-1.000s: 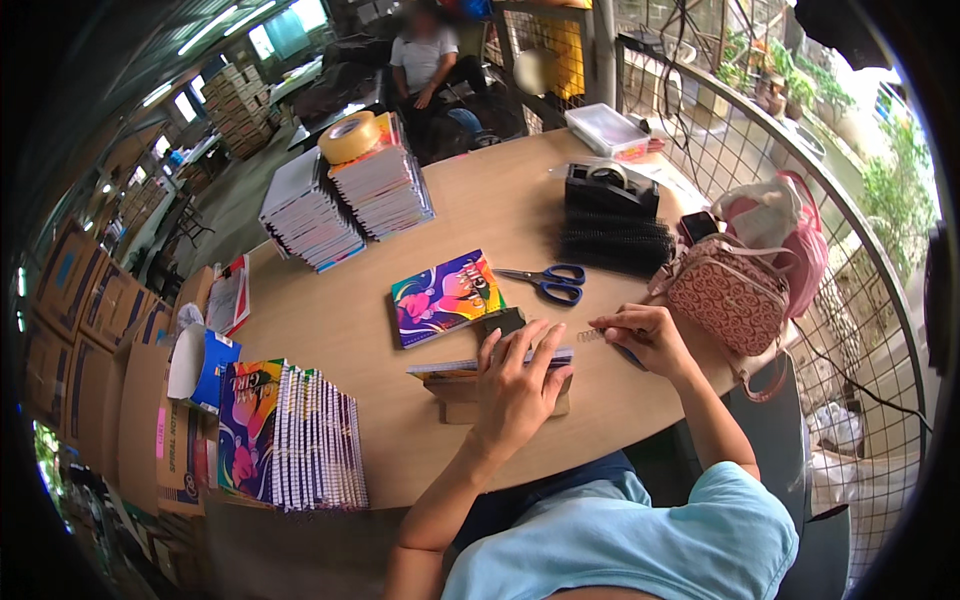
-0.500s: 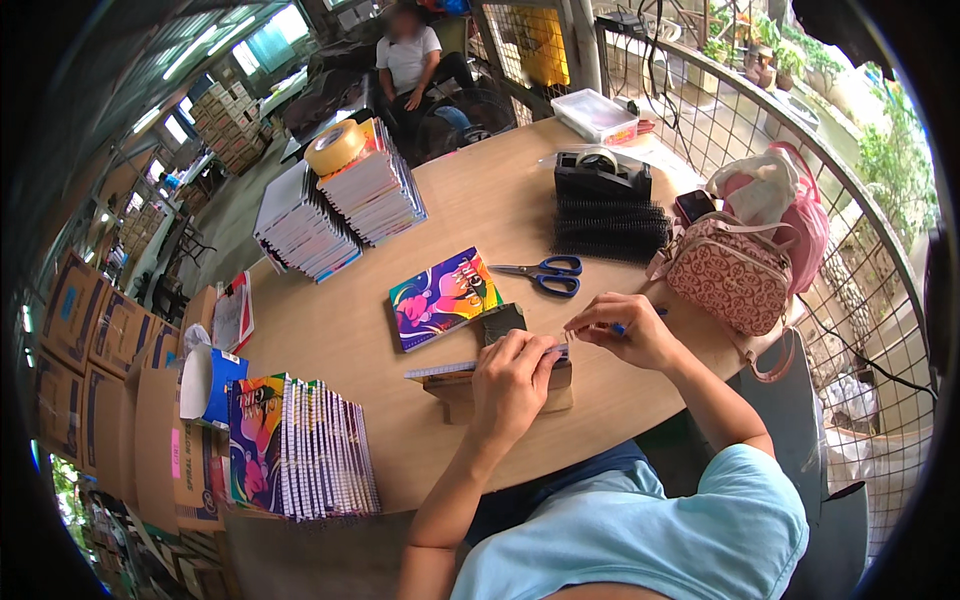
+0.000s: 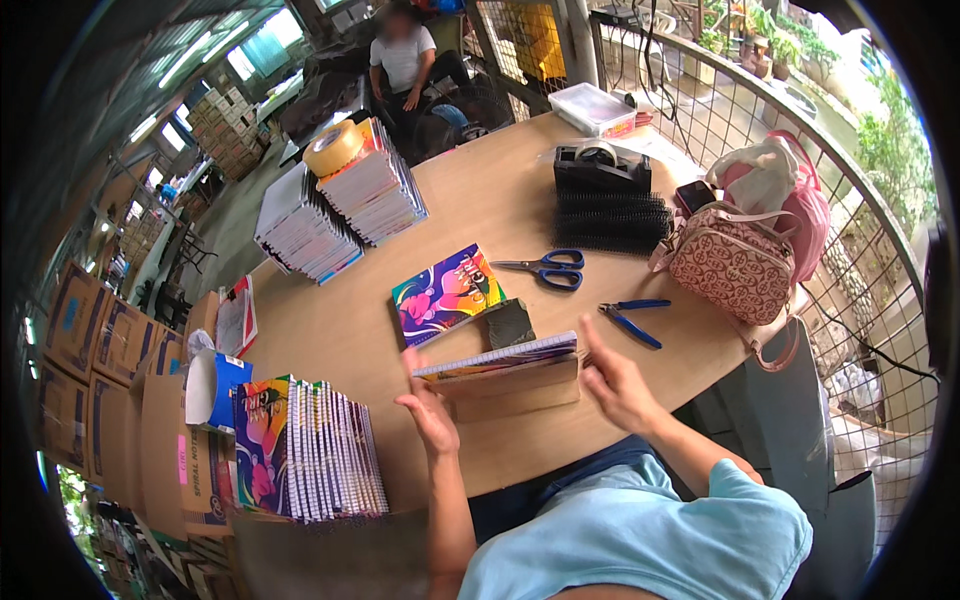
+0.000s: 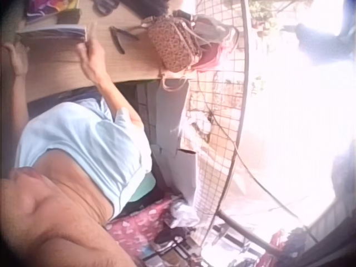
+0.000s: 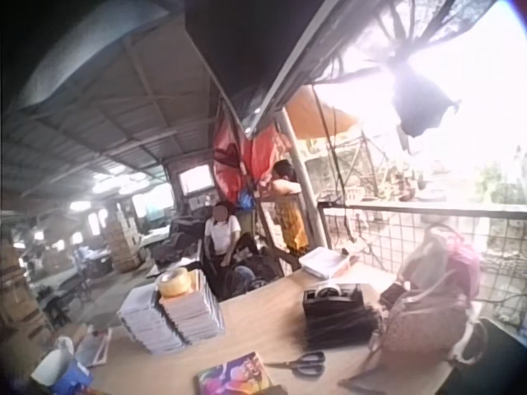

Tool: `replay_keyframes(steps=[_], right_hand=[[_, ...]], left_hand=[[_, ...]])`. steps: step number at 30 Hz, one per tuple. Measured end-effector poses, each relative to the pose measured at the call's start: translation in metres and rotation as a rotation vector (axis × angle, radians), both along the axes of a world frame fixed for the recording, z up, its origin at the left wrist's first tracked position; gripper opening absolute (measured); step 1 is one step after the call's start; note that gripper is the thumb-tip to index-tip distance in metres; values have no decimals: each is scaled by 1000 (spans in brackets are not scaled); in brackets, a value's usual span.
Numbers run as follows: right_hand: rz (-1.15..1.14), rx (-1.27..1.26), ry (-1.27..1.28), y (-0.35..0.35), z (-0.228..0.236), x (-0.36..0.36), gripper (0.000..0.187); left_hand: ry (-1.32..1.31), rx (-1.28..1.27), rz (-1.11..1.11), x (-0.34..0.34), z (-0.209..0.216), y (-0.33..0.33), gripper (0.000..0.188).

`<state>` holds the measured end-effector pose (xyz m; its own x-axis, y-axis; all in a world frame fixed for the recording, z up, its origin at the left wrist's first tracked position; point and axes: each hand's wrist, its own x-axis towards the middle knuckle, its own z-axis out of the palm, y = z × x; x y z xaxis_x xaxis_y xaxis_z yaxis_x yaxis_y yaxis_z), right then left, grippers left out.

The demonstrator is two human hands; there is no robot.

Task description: The person binds spiral notebooks by inserting a black plastic coil into the punched holes. They use a small hammer to tap the coil into place and then use pliers to trim the excess length. The finished notebooks are stacked on the table.

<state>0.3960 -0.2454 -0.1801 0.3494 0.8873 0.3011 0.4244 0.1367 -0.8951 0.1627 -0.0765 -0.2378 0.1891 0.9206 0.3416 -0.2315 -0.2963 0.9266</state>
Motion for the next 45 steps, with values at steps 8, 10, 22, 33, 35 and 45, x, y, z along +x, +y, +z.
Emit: replay_keyframes(steps=[8,10,22,33,35,45], right_hand=[[51,40,-70,5,54,53,25],[90,76,-167,12,60,54,21],[482,59,-425,17,73,62,14],[446,70,-434,20,62,63,13],[393,124,-506,20,58,60,15],[235,49,-586,23,67,44,23]], left_hand=[[884,836,97,80,126,-65,56],[825,826,33,95,122,-62,32],[690,1045,-87,82,92,-64,25],[660,927,-75,91,98,-59,17],[685,871,-79,96,105,-60,16],[675,814,-115,97,99,-54,24]])
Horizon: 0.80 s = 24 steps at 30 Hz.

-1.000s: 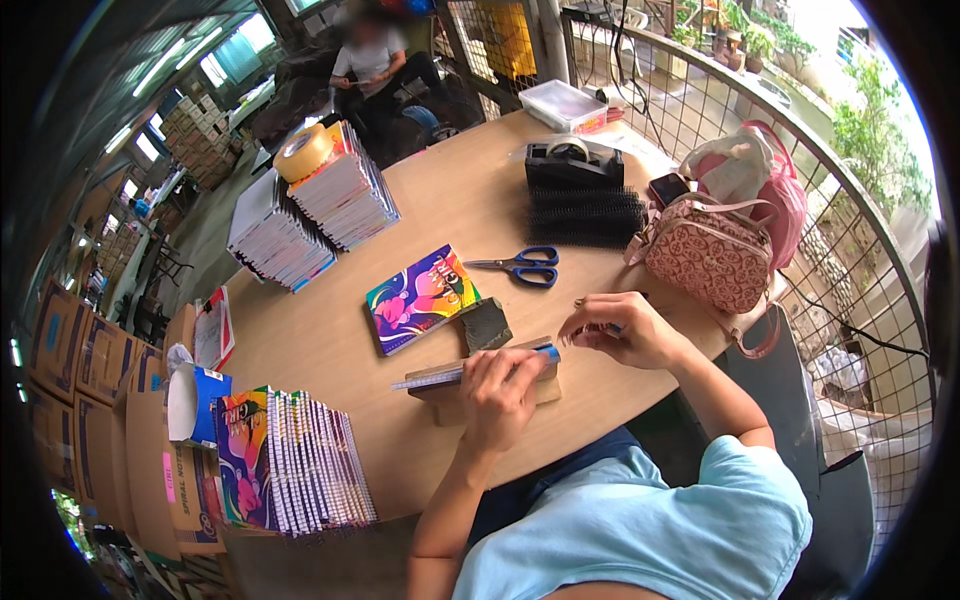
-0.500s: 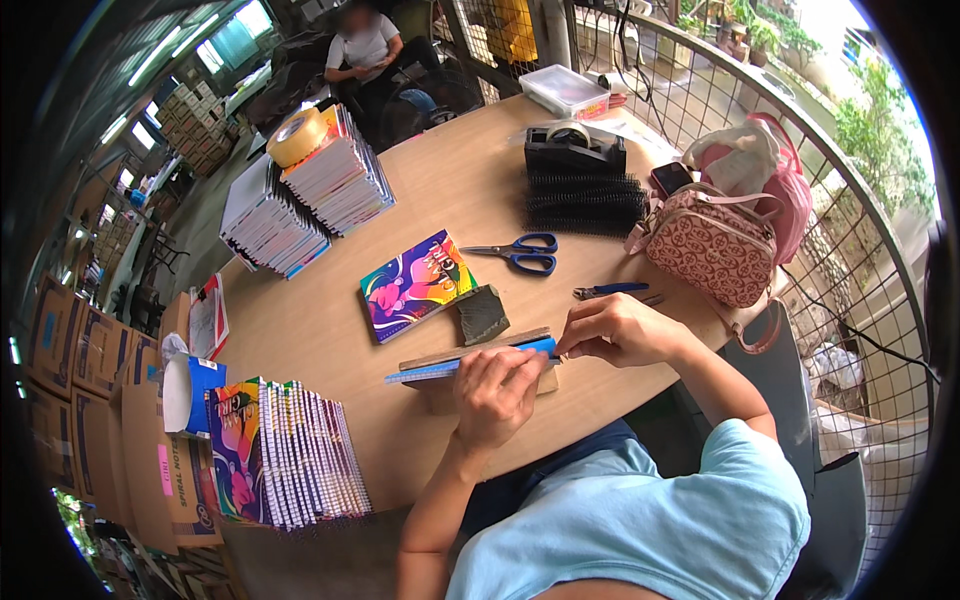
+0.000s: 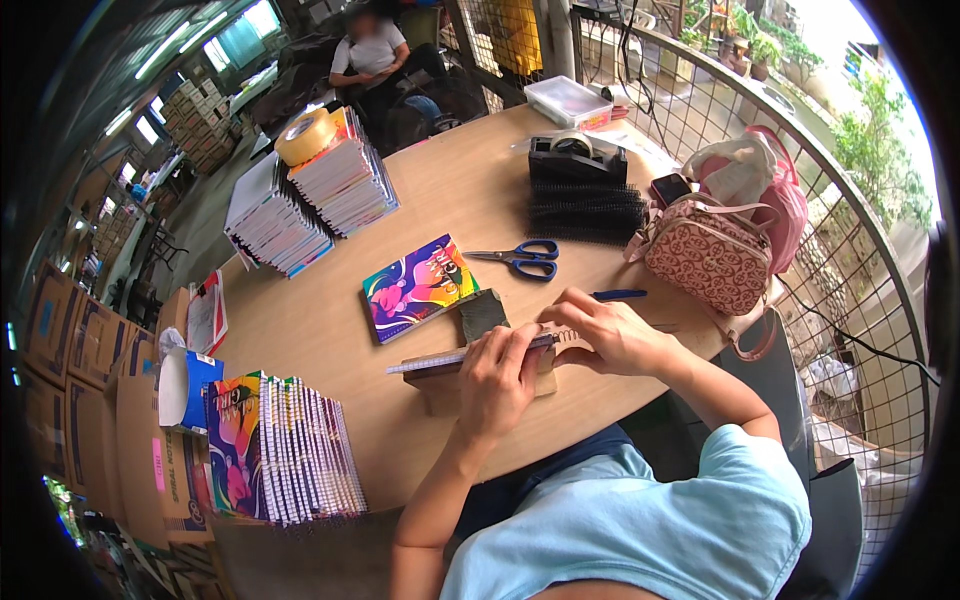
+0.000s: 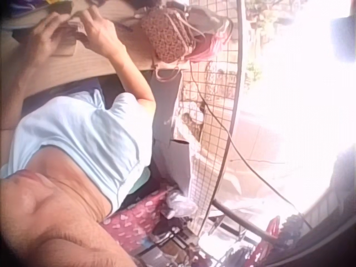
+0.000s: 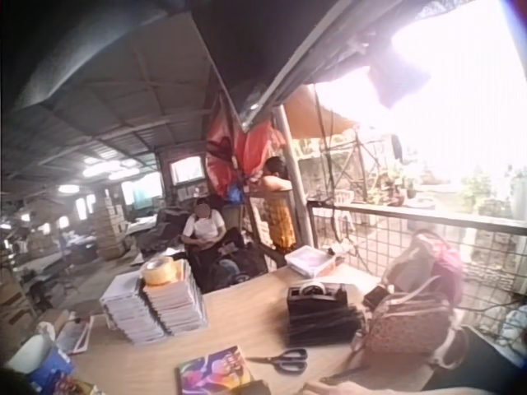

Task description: The person binds spiral notebooks by inserting a black plastic coil into the punched holes. They use a small hammer to tap the coil into place and then use pliers to trim the excess length. The finished notebooks are stacked on the table.

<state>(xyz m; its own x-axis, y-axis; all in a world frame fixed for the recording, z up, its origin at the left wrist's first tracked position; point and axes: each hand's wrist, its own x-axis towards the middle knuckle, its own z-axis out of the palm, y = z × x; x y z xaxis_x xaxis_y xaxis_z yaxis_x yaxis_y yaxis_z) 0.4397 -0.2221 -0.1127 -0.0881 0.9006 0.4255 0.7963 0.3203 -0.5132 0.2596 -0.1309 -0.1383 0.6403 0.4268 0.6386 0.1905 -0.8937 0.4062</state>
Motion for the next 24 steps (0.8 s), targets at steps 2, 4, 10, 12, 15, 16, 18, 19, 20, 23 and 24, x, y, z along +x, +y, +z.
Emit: replay_keyframes(steps=[2,4,10,12,15,16,18,19,20,23,24], right_hand=[[8,37,-78,1,-3,0,22],[16,87,-198,4,-2,0,23],[94,-150,66,10,14,4,26],[65,-263,140,11,26,2,20],[58,22,-196,10,10,1,16],[89,0,-250,11,11,2,16],[6,-159,82,22,8,15,22],[-33,-237,245,31,13,21,26],[-30,-197,380,49,23,27,33],[181,-141,-260,110,-14,43,37],[259,-193,-324,130,-34,38,43]], left_hand=[[-24,-22,-21,0,-4,2,28],[-31,-20,-36,-1,-7,2,30],[3,51,-75,-2,-5,4,32],[-5,51,-50,-1,-8,6,31],[-55,59,-57,3,-7,3,31],[-76,63,-70,3,-7,3,32],[-74,62,-63,3,3,2,25],[-32,93,-41,2,5,1,22],[9,124,-17,1,6,0,20],[29,147,31,13,1,-2,15],[41,138,49,14,1,0,16]])
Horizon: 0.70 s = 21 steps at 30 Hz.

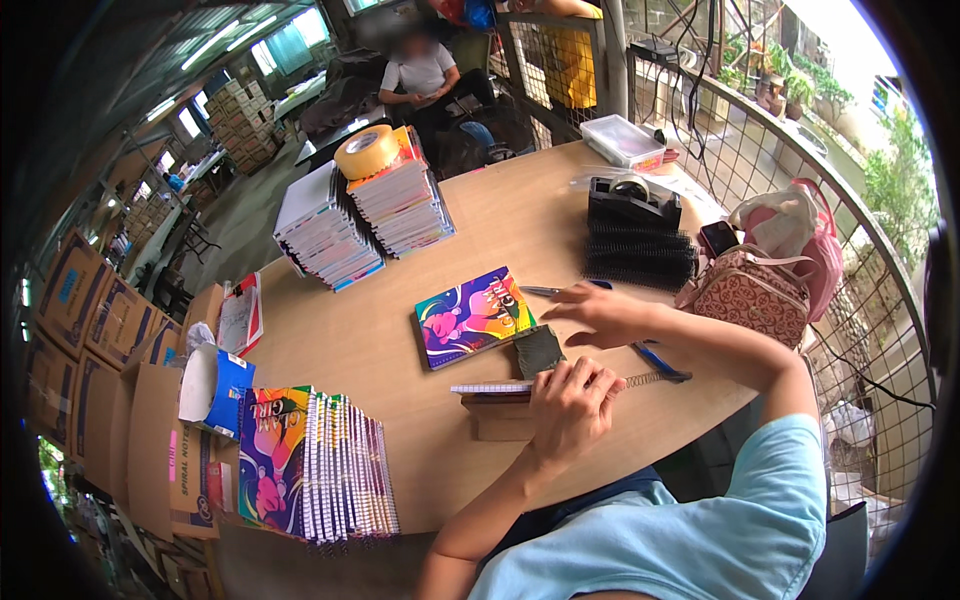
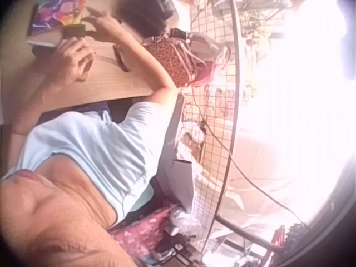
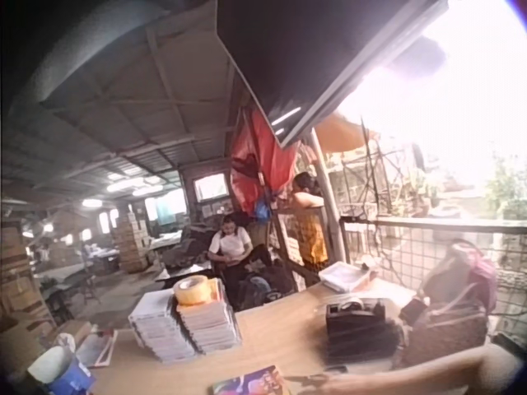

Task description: The person binds spiral notebooks by inserting a black plastic coil into the punched holes. They use a small hammer to tap the coil into place and then use pliers to trim the excess length. The finished notebooks are stacked on the table.

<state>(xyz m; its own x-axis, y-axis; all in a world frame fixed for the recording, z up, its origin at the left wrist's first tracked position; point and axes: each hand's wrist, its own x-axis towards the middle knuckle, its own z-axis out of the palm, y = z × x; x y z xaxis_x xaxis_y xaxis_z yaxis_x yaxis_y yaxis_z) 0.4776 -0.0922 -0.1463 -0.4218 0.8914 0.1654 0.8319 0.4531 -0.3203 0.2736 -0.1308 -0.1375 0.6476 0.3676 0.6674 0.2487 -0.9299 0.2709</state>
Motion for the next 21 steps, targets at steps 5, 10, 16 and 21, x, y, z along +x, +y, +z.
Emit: replay_keyframes(steps=[5,10,16,21], right_hand=[[285,15,-395,25,-45,-30,60],[225,103,-254,16,-79,-15,50],[93,-420,819,-22,35,34,48],[237,-482,521,-50,47,21,52]], left_hand=[[-2,-9,1,-2,5,0,13],[6,-30,-56,-1,-3,-1,15],[18,5,167,-31,26,11,28],[18,-100,76,-39,11,27,23]])
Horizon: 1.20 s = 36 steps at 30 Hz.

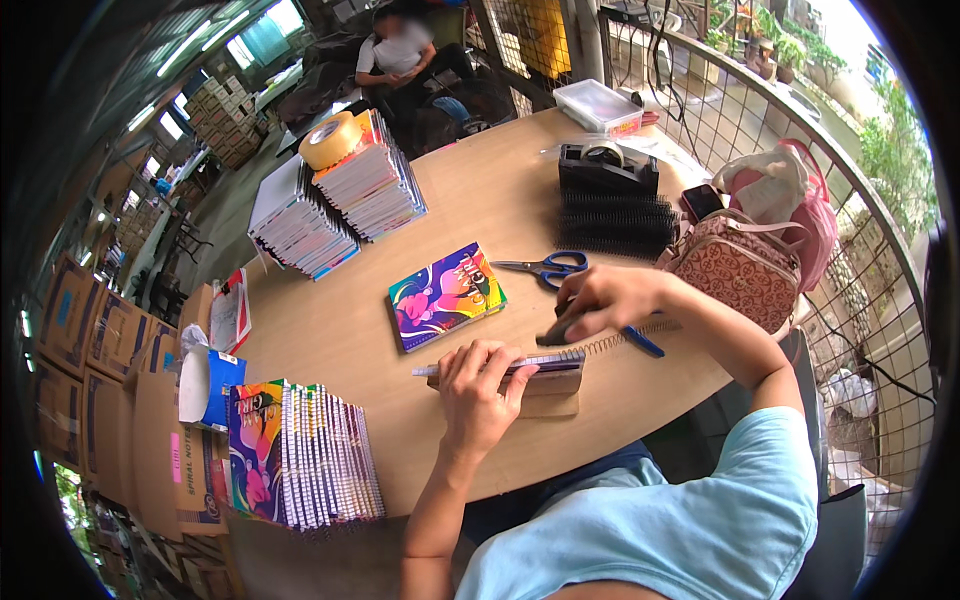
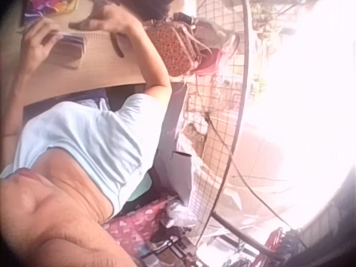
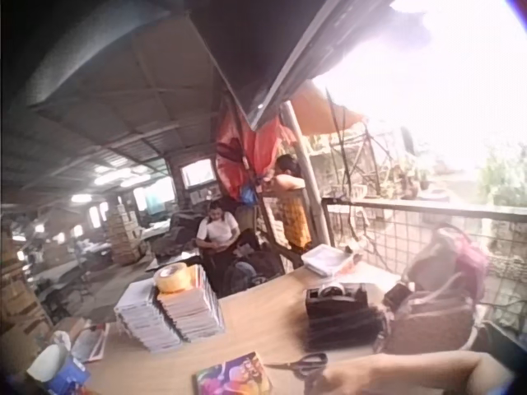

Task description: The person binds spiral notebooks by inserting a black plastic coil into the punched holes. They use a small hammer to tap the coil into place and then use pliers to trim the excess length. The finished notebooks are stacked on the table.

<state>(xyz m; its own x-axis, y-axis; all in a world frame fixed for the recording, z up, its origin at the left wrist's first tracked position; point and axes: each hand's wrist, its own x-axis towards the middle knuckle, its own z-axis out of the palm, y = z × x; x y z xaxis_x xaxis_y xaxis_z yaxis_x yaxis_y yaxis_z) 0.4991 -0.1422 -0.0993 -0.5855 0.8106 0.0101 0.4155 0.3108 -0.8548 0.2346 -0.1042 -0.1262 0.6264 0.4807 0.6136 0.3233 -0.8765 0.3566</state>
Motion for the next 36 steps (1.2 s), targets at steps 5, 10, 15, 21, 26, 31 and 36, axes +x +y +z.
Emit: replay_keyframes(steps=[5,10,15,21,26,31,36], right_hand=[[-92,79,-143,-6,-3,-2,49],[83,-45,143,3,-2,-4,50],[-96,-223,796,-7,-5,-20,45],[-108,-17,389,14,-29,-11,48],[-244,43,-55,14,-31,-17,52],[-214,-7,16,11,-26,-15,55],[-61,137,104,15,-29,-14,52]], left_hand=[[-10,-12,-16,1,2,-1,22],[2,-43,-8,-1,-1,0,23],[-56,-130,8,-2,-4,0,28],[-285,-27,218,-29,-27,24,48],[-430,-236,174,-24,-47,26,51],[-424,-259,178,-8,-44,10,51],[-357,-262,160,-6,-42,10,53]])
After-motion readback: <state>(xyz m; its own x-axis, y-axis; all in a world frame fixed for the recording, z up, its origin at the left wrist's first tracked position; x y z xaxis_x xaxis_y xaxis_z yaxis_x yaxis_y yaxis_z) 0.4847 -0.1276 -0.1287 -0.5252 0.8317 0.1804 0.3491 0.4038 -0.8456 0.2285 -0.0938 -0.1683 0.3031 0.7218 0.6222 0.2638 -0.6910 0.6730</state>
